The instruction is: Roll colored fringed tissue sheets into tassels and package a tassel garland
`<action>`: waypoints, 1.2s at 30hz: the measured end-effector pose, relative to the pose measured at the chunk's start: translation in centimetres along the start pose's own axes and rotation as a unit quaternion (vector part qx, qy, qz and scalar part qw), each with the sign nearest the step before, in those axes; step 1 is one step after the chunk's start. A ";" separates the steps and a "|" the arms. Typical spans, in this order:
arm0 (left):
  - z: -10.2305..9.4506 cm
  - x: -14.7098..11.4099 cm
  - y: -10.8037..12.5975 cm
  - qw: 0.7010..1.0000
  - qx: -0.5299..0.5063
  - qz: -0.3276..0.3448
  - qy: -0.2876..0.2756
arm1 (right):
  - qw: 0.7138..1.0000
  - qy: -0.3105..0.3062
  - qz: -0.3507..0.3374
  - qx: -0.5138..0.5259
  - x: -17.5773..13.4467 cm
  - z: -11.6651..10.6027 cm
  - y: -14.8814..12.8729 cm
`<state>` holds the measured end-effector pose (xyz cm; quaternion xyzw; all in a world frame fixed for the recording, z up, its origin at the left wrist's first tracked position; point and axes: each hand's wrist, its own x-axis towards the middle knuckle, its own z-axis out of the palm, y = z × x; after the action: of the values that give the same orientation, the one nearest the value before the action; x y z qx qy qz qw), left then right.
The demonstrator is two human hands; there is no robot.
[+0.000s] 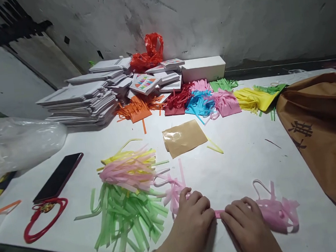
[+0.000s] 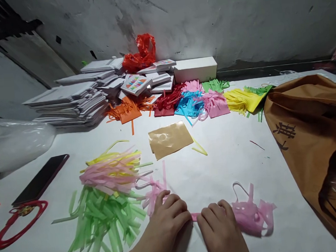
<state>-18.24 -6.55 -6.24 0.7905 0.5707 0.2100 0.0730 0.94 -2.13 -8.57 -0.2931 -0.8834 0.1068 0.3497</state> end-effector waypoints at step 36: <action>-0.2 2.1 1.9 0.988 0.105 -0.050 -0.102 | 0.975 0.013 0.200 -0.093 -2.0 -1.8 0.0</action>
<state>-16.07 -5.23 -4.86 0.7818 0.6175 0.0633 0.0583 3.32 -3.38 -8.41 -0.4966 -0.8084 0.0881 0.3035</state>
